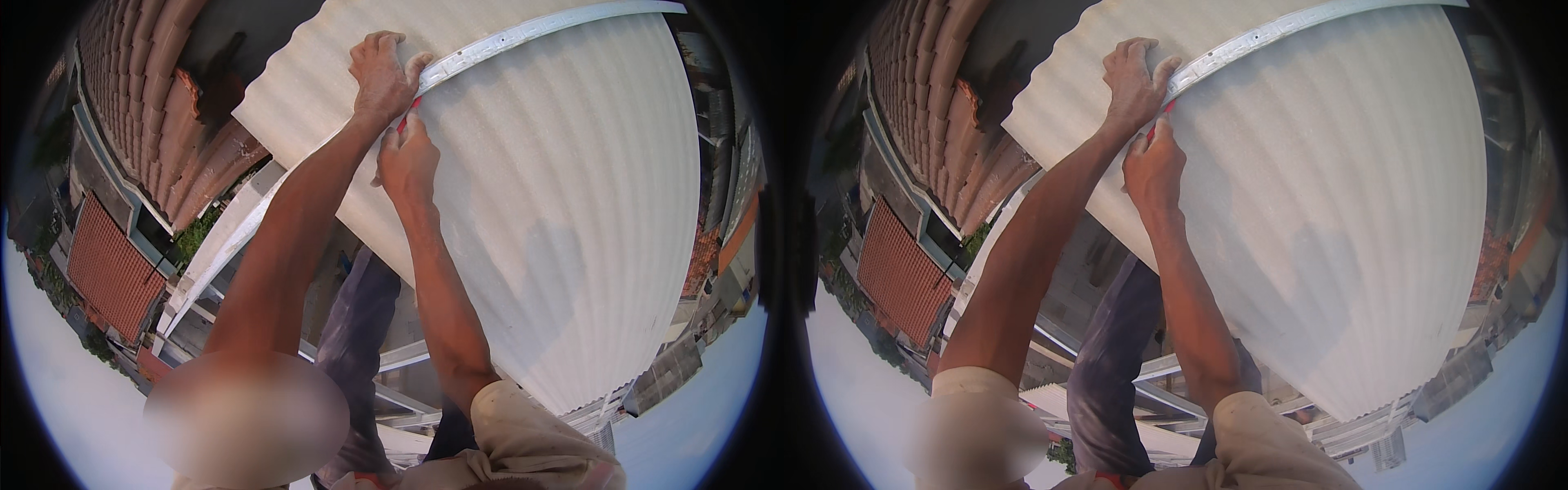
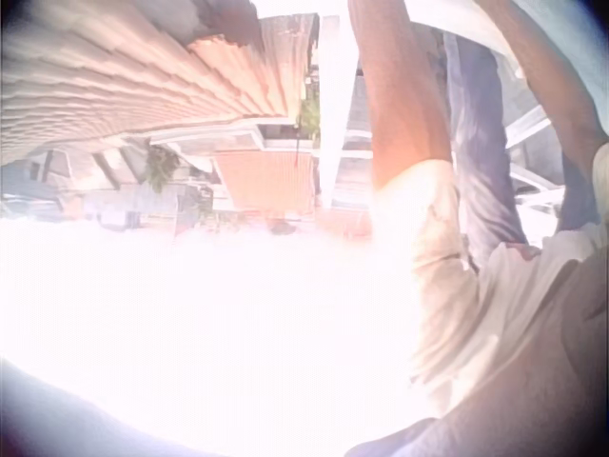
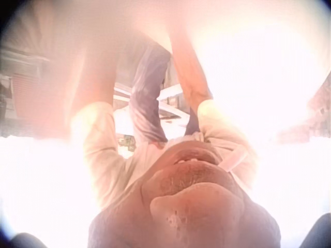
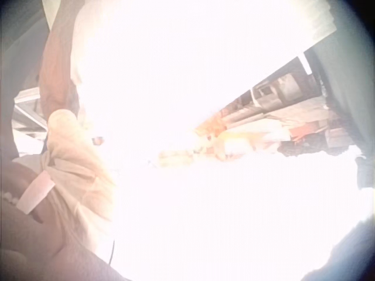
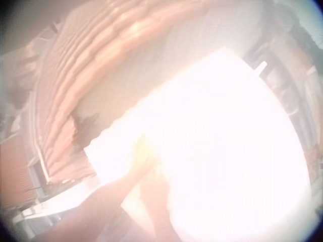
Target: The person positions a large white corrugated roof sheet onto a metal roof frame, then uses a metal ruler and a red marker to measure and mark the sheet for cutting. The person walks on the roof structure to access different sections and continues marking along the sheet's length.
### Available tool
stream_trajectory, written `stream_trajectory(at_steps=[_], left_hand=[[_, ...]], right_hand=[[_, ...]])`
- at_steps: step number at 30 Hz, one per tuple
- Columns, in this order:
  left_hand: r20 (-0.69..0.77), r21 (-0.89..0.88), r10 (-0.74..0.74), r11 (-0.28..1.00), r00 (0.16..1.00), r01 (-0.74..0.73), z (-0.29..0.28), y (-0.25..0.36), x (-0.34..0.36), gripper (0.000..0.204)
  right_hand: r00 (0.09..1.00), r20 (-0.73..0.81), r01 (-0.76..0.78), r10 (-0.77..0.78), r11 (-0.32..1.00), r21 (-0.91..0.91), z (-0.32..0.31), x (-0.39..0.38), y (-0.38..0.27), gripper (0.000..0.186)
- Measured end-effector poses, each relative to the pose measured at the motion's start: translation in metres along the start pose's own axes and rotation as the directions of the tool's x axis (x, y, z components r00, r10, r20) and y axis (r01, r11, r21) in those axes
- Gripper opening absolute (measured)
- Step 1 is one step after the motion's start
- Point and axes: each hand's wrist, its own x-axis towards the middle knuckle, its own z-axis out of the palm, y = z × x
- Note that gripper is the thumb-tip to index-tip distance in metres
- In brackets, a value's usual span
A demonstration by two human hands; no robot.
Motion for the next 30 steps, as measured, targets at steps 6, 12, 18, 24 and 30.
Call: stream_trajectory(at_steps=[6, 12, 18, 24, 30], left_hand=[[-0.140, 0.190, 0.178, 0.970, 0.974, -0.150, 0.023, -0.028, 0.002, 0.040], [0.036, 0.182, 0.010, 0.983, 0.999, -0.017, 0.009, -0.001, -0.002, 0.053], [-0.085, 0.167, 0.038, 0.986, 0.996, -0.023, 0.007, 0.001, -0.003, 0.071], [-0.067, 0.198, -0.007, 0.980, 0.998, 0.020, -0.003, 0.003, -0.008, 0.078], [-0.093, 0.185, 0.114, 0.978, 0.989, -0.095, -0.004, 0.010, -0.005, 0.069]], right_hand=[[0.962, 0.185, 0.200, -0.203, 0.979, 0.035, 0.078, -0.071, 0.042, 0.033], [0.802, 0.594, 0.038, -0.064, 0.998, 0.056, 0.134, -0.141, 0.092, 0.032], [0.760, 0.637, -0.220, 0.128, 0.973, 0.066, 0.059, -0.138, 0.079, 0.033], [0.999, -0.016, 0.046, -0.044, 0.983, 0.179, -0.077, -0.063, 0.072, 0.036], [0.782, -0.218, 0.537, -0.584, 0.809, -0.238, -0.127, 0.031, 0.112, 0.032]])
